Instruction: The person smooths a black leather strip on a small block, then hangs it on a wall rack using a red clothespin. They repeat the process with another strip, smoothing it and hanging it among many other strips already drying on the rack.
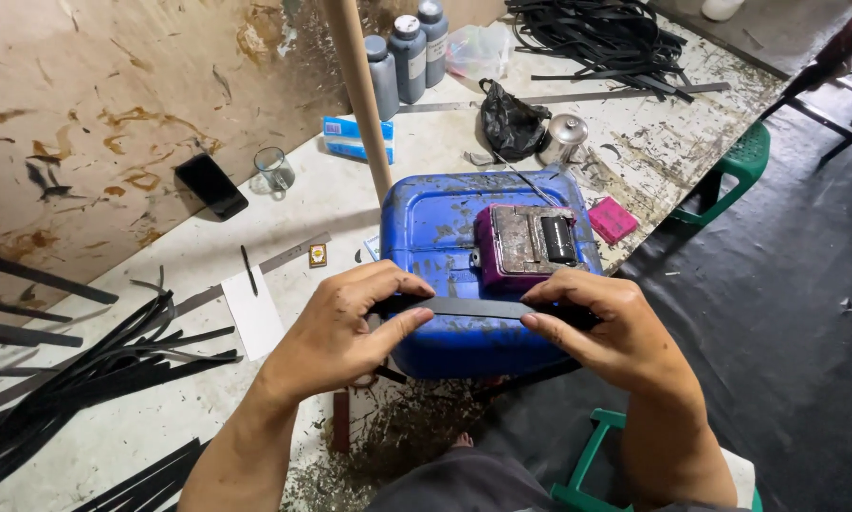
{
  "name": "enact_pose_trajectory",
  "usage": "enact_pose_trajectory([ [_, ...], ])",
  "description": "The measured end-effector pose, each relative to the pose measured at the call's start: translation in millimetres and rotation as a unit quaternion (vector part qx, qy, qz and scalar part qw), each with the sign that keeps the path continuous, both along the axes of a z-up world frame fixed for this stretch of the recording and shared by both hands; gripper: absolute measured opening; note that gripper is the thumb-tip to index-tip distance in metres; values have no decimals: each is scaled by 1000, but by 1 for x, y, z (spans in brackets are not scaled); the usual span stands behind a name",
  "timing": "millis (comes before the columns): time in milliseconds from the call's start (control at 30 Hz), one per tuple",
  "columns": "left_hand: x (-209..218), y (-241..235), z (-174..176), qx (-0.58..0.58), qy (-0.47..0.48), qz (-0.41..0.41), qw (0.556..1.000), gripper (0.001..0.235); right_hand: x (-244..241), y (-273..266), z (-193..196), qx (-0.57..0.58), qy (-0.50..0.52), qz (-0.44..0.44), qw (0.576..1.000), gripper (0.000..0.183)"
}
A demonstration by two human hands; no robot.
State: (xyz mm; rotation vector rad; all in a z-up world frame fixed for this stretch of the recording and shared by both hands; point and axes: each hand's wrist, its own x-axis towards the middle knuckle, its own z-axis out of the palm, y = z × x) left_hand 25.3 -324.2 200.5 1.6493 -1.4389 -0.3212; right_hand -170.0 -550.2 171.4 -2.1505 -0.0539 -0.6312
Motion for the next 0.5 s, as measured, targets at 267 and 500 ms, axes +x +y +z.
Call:
enact_pose_trajectory([
  [267, -6, -13, 4, -7, 1, -45, 999, 19, 2, 3, 5, -15, -4, 11, 1000, 12],
  [500, -23, -33, -3, -28, -23, -84, 996, 25, 13, 18, 4, -26, 0, 6, 1000, 12],
])
